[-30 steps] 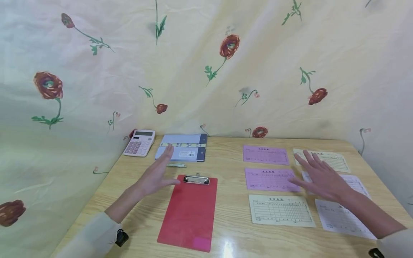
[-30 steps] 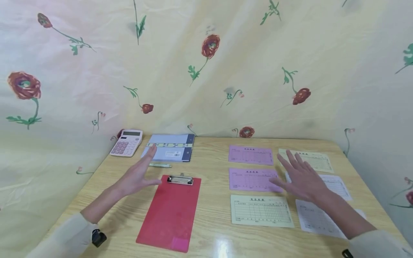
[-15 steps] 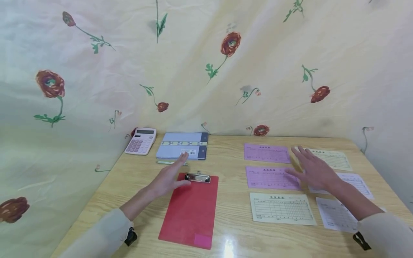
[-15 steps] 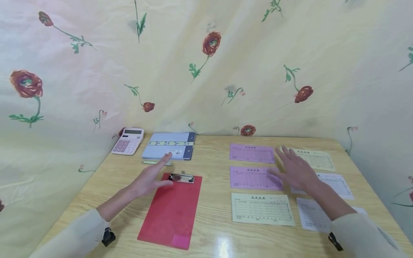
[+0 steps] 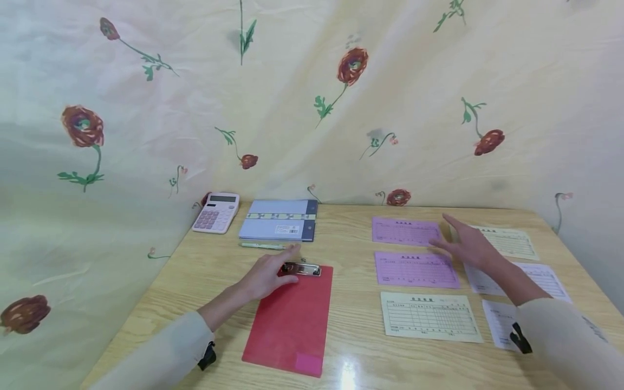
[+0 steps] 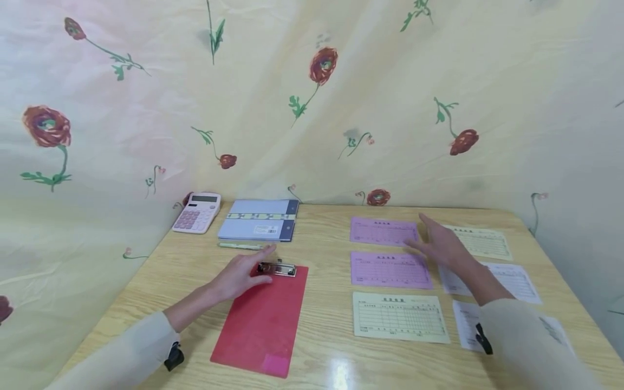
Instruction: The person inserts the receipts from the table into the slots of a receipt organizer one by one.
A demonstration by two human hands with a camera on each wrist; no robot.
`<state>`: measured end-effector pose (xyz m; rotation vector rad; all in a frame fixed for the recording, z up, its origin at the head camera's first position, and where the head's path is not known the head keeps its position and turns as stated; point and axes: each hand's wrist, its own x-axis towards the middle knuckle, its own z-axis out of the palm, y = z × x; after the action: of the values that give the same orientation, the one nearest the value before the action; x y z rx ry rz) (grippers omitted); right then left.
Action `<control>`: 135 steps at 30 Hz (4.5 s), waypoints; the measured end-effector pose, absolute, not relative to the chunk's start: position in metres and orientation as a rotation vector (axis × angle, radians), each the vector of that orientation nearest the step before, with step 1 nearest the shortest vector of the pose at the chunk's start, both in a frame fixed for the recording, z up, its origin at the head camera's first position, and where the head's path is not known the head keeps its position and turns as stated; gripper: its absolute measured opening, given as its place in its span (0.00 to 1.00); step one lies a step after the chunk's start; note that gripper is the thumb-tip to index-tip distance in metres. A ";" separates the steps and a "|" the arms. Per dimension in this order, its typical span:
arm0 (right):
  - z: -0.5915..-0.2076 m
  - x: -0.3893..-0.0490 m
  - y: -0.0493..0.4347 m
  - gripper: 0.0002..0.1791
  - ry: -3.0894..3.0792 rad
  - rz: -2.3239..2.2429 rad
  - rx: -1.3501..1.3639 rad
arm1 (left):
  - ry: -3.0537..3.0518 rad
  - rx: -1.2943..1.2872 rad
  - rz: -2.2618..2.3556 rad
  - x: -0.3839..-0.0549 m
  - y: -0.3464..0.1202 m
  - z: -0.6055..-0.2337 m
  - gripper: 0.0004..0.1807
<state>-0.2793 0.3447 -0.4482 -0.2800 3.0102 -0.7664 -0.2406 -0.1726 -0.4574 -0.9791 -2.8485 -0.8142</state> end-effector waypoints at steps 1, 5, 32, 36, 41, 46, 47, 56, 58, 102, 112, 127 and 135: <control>-0.448 -0.281 0.344 0.56 3.022 -0.782 -0.282 | -2.855 -0.975 -0.815 -0.241 -0.172 -0.458 0.46; -0.448 -0.288 0.343 0.51 3.045 -0.857 -0.299 | -2.885 -0.975 -0.827 -0.242 -0.171 -0.459 0.44; -0.452 -0.315 0.332 0.32 3.020 -1.102 -0.114 | -2.946 -1.028 -0.850 -0.247 -0.170 -0.462 0.32; -0.455 -0.316 0.334 0.33 3.013 -1.098 -0.101 | -2.938 -1.016 -0.823 -0.247 -0.169 -0.464 0.30; -0.460 -0.319 0.334 0.33 3.033 -1.084 -0.118 | -2.877 -1.028 -0.774 -0.246 -0.167 -0.464 0.27; -0.463 -0.320 0.332 0.31 3.040 -1.089 -0.104 | -2.820 -1.053 -0.724 -0.244 -0.166 -0.463 0.26; -0.463 -0.320 0.332 0.30 3.040 -1.085 -0.100 | -2.817 -1.057 -0.719 -0.244 -0.165 -0.463 0.26; -0.461 -0.321 0.332 0.28 3.050 -1.044 -0.114 | -2.769 -1.083 -0.706 -0.246 -0.167 -0.467 0.25; -0.461 -0.321 0.332 0.28 3.052 -1.041 -0.112 | -2.753 -1.093 -0.692 -0.246 -0.167 -0.468 0.25; -0.403 -0.304 0.279 0.14 3.106 -1.324 -0.402 | -2.694 -1.221 -0.574 -0.251 -0.172 -0.467 0.25; -0.395 -0.291 0.262 0.10 3.056 -1.392 -0.468 | -2.706 -1.219 -0.579 -0.251 -0.173 -0.471 0.24; -0.381 -0.265 0.239 0.07 2.889 -1.505 -0.653 | -2.665 -1.233 -0.556 -0.252 -0.174 -0.470 0.24; -0.390 -0.250 0.220 0.07 2.728 -1.482 -0.643 | -2.659 -1.252 -0.552 -0.252 -0.173 -0.468 0.23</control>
<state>-0.2502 0.2200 -0.3904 -0.6432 2.7278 -1.4825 -0.2523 -0.1731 -0.4684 -1.2516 -2.6586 -0.5519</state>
